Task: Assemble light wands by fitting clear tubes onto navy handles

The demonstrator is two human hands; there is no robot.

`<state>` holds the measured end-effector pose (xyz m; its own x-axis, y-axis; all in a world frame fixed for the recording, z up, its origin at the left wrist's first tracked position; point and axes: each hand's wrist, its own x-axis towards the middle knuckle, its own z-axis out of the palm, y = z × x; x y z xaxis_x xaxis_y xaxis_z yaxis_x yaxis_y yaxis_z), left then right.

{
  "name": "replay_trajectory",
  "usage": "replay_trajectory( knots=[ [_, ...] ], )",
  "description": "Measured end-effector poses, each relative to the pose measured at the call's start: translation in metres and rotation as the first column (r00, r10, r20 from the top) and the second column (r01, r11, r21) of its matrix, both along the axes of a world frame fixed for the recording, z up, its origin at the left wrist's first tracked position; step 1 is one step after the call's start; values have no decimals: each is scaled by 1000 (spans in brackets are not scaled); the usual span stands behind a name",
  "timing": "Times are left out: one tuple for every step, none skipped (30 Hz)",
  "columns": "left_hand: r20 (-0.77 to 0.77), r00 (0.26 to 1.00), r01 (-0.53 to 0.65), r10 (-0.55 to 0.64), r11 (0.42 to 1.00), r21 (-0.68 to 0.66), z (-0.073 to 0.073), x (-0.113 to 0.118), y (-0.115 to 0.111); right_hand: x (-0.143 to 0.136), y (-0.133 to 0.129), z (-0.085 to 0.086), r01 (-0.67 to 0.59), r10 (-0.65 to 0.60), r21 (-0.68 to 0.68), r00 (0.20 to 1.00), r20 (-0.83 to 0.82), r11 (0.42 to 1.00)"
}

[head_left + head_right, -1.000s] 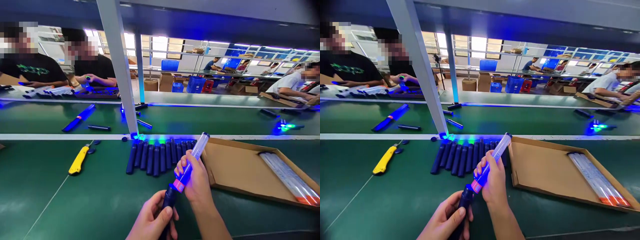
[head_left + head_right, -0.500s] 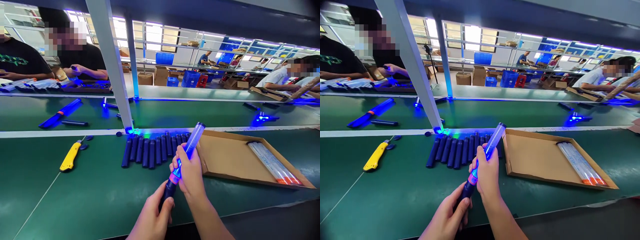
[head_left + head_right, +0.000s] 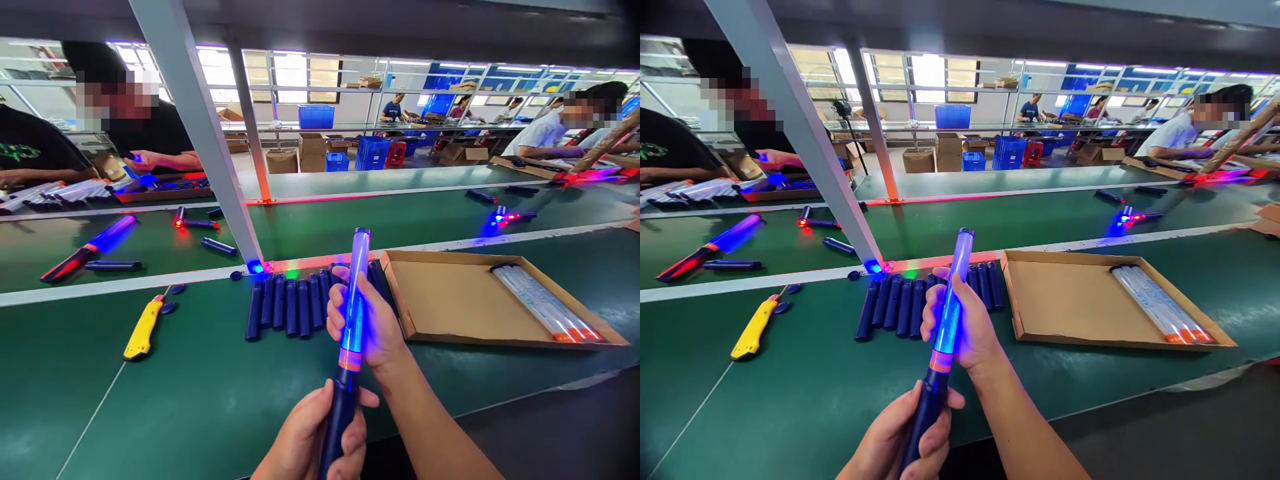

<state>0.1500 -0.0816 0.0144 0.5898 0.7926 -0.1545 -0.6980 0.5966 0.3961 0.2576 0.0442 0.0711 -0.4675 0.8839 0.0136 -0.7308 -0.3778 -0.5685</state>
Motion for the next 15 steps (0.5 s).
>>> replay_trajectory(
  knots=[
    [5, 1000, -3, 3, 1000, 11, -1, 2, -1, -3, -2, -1, 12, -12, 11, 1000, -14, 1000],
    [0, 1000, -13, 13, 1000, 18, -2, 3, -2, -6, -4, 0, 33, -33, 14, 999, -13, 999],
    [-16, 1000, -23, 23, 999, 23, -2, 4, -2, -8, -6, 1, 59, -59, 10, 998, 2, 998],
    [-45, 998, -35, 36, 999, 26, -1, 4, -3, -10, -7, 3, 83, -83, 2, 996, 34, 997],
    [-85, 995, -57, 59, 998, 30, 1, 4, -3, -11, -9, 5, 111, -110, -3, 991, 78, 994],
    [-141, 986, -82, 86, 996, 36, 3, 4, -3, -13, -10, 7, 142, -140, -2, 982, 129, 990],
    [-217, 969, -109, 116, 993, 47, 5, 3, -3, -14, -11, 9, 181, -179, 7, 966, 184, 983],
    [-316, 937, -133, 147, 989, 66, 7, 3, -2, -16, -11, 10, 231, -229, 21, 944, 238, 973],
    [-429, 885, -155, 181, 983, 96, 8, 3, -1, -17, -11, 10, 288, -286, 38, 912, 294, 957],
    [-548, 806, -172, 222, 975, 141, 8, 3, 1, -19, -11, 8, 345, -343, 56, 872, 349, 937],
    [-657, 706, -178, 266, 964, 199, 8, 4, 2, -21, -11, 6, 400, -395, 74, 827, 399, 913],
    [-741, 593, -176, 315, 949, 263, 8, 6, 4, -23, -10, 2, 445, -435, 89, 783, 445, 891],
    [-791, 494, -168, 361, 932, 320, 7, 7, 5, -23, -9, -1, 481, -464, 98, 742, 484, 871],
    [-815, 429, -161, 389, 921, 355, 6, 8, 5, -23, -9, -4, 501, -478, 103, 714, 512, 859],
    [-824, 409, -155, 393, 919, 361, 6, 9, 6, -22, -8, -6, 503, -476, 102, 705, 527, 858]
  ],
)
